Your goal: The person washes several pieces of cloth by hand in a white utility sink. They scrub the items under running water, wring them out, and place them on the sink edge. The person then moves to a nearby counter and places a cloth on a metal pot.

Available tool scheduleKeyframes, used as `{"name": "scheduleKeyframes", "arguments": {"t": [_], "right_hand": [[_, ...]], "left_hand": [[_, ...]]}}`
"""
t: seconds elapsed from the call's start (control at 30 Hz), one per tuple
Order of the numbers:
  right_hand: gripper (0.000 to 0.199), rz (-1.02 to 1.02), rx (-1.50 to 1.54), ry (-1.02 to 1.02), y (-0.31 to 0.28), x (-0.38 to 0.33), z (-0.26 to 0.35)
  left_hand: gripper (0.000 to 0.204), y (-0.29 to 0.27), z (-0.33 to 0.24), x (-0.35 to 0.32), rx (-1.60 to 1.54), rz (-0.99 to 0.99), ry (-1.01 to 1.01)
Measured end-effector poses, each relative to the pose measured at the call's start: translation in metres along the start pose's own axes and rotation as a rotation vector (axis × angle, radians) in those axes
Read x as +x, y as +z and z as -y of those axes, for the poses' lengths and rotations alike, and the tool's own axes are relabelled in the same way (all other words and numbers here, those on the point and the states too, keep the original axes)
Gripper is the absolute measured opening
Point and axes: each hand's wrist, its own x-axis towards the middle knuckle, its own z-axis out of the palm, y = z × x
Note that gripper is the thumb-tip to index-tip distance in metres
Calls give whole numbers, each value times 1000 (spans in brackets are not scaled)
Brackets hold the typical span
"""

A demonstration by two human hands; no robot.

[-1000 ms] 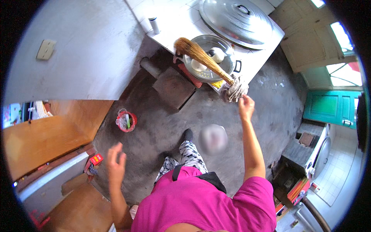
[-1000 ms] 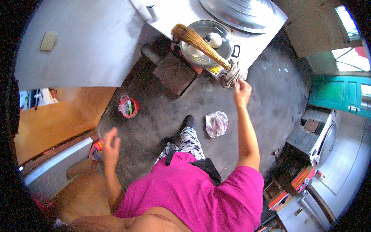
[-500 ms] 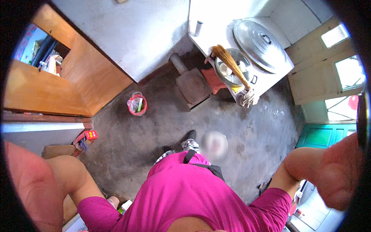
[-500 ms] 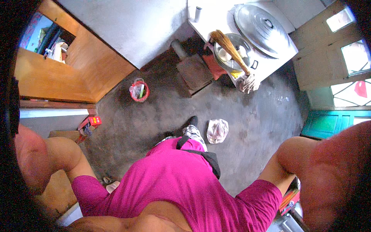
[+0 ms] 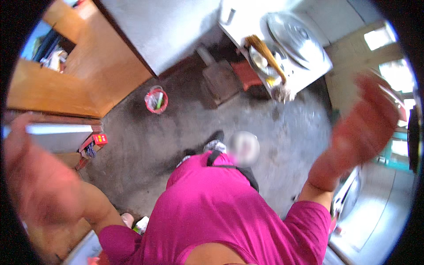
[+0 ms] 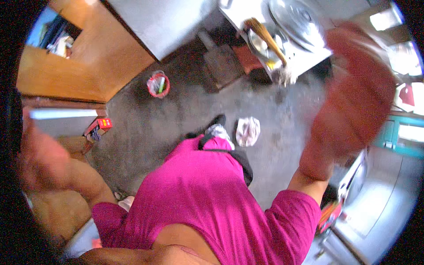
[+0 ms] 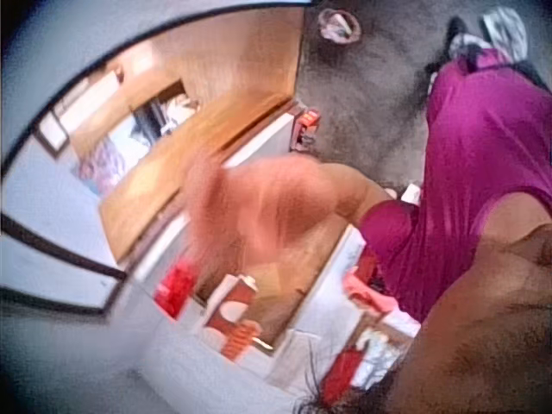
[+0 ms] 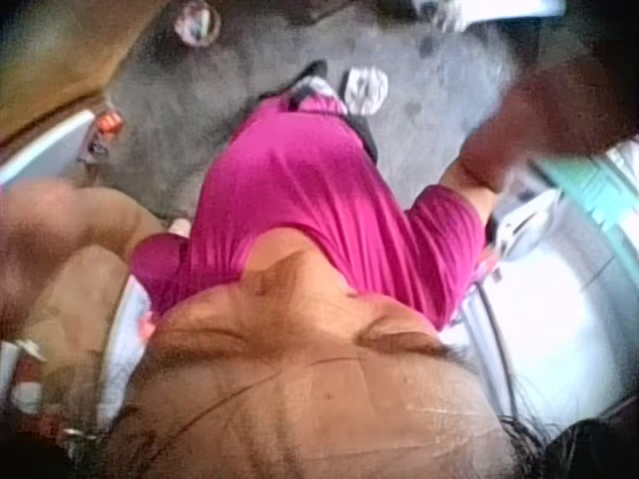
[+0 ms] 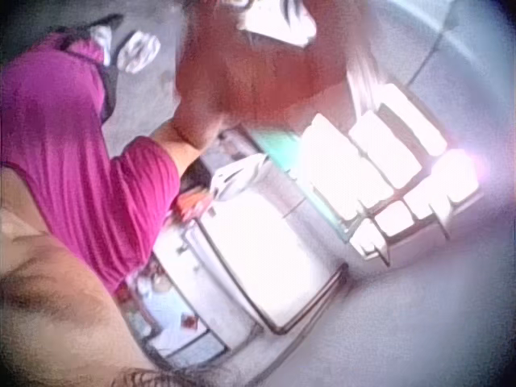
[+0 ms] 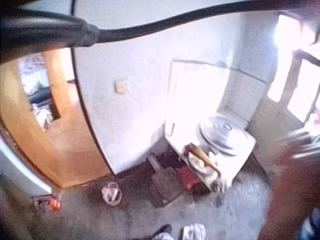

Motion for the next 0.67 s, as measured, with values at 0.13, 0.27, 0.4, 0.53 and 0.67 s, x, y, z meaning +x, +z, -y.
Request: {"name": "scheduleKeyframes", "arguments": {"t": [0.13,0.27,0.4,0.53,0.67], "right_hand": [[19,419,237,419,91,-118,-78],[12,626,456,798,115,-215,-84],[12,639,457,816,120,-230,-66],[15,393,275,568,99,-186,-60],[34,-15,-81,314,68,-104,-49]], "left_hand": [[14,101,23,-90,67,679,-356],[13,153,26,-168,-183,1062,-387],[17,170,28,-217,-375,1257,-427],[28,180,20,-204,-320,1087,-445],[34,123,43,-106,-79,543,-338]]}}
